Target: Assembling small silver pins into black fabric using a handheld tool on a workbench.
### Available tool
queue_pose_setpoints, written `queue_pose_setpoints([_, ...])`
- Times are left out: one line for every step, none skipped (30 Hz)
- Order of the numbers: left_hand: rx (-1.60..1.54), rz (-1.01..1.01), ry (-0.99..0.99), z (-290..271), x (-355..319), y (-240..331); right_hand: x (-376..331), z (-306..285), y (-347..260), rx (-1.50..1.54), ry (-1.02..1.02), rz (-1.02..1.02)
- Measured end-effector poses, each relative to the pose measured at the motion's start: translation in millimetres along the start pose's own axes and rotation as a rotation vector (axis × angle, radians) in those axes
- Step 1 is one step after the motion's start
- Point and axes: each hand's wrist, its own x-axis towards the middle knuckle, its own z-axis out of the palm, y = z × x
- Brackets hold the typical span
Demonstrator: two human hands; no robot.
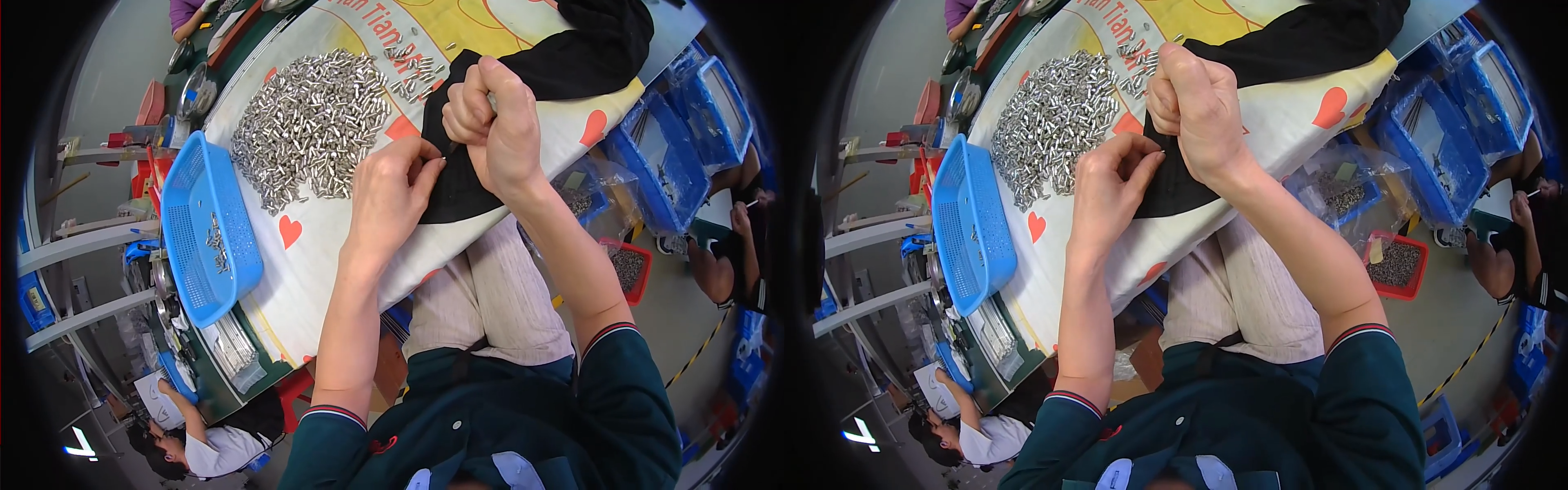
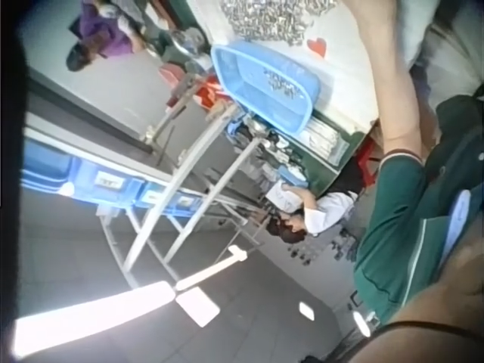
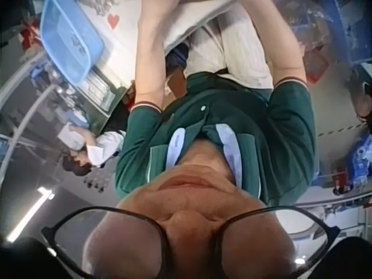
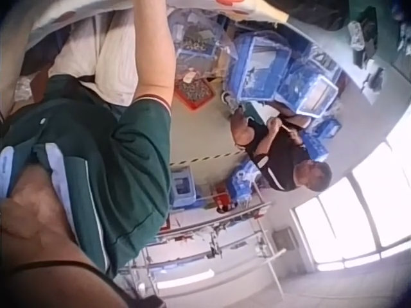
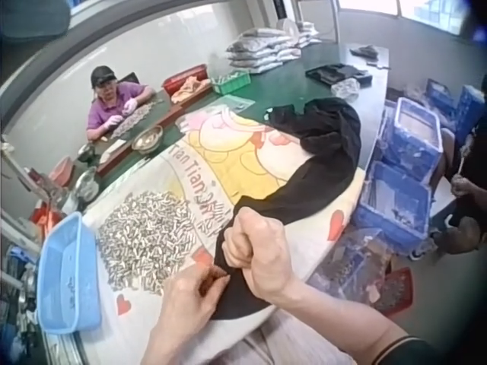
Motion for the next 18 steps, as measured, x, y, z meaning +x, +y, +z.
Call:
queue_pose_setpoints([0.032,-0.049,-0.037,-0.5,-0.1,0.4,-0.2,-0.8,-0.2,0.001,0.001,0.003])
queue_pose_setpoints([0.007,-0.047,-0.032,0.6,0.7,-1.5,-0.1,-1.8,-0.7,0.025,0.01,-0.007])
queue_pose_setpoints([0.008,-0.048,-0.034,1.0,0.6,-2.3,-0.2,-2.7,-1.7,0.048,0.019,-0.017])
queue_pose_setpoints([0.0,-0.047,-0.03,1.2,0.4,-2.9,-0.6,-2.5,-4.1,0.045,0.04,-0.054])
queue_pose_setpoints([-0.007,-0.048,-0.025,1.8,0.2,-3.1,-0.9,-3.0,-4.6,0.046,0.042,-0.052])
queue_pose_setpoints([-0.006,-0.05,-0.027,2.4,0.0,-3.0,-1.3,-3.4,-4.8,0.064,0.024,-0.047])
queue_pose_setpoints([-0.024,-0.06,-0.021,3.0,0.0,-2.7,-1.6,-3.6,-5.2,0.082,0.005,-0.042])
queue_pose_setpoints([-0.042,-0.069,-0.016,3.3,0.1,-2.8,-1.8,-2.9,-6.0,0.084,0.007,-0.042])
queue_pose_setpoints([-0.04,-0.069,-0.017,3.7,-0.1,-2.7,-2.4,-1.7,-7.2,0.051,0.013,-0.003])
queue_pose_setpoints([-0.037,-0.078,-0.009,3.9,-0.5,-2.4,-2.7,-1.0,-7.5,0.017,0.019,0.035])
queue_pose_setpoints([-0.036,-0.086,-0.002,4.7,-0.6,-2.0,-2.8,-1.7,-6.8,0.018,0.021,0.035])
queue_pose_setpoints([-0.035,-0.086,-0.004,4.9,-0.5,-1.9,-2.7,-2.5,-5.5,0.048,0.002,0.028])
queue_pose_setpoints([-0.029,-0.093,-0.01,4.8,-0.3,-1.9,-2.6,-3.2,-4.2,0.079,-0.018,0.022])
queue_pose_setpoints([-0.023,-0.1,-0.016,4.8,-0.1,-1.7,-2.5,-3.7,-3.6,0.079,-0.015,0.022])
queue_pose_setpoints([-0.023,-0.1,-0.018,4.9,0.1,-1.5,-2.3,-4.1,-3.0,0.079,-0.033,0.022])
queue_pose_setpoints([-0.026,-0.103,-0.016,5.0,0.2,-1.4,-2.2,-4.4,-2.6,0.079,-0.051,0.023])
queue_pose_setpoints([-0.028,-0.106,-0.014,5.2,0.2,-1.4,-2.0,-4.7,-2.2,0.079,-0.049,0.023])
queue_pose_setpoints([-0.028,-0.106,-0.015,5.4,0.4,-1.7,-1.9,-4.9,-1.9,0.082,-0.055,0.024])
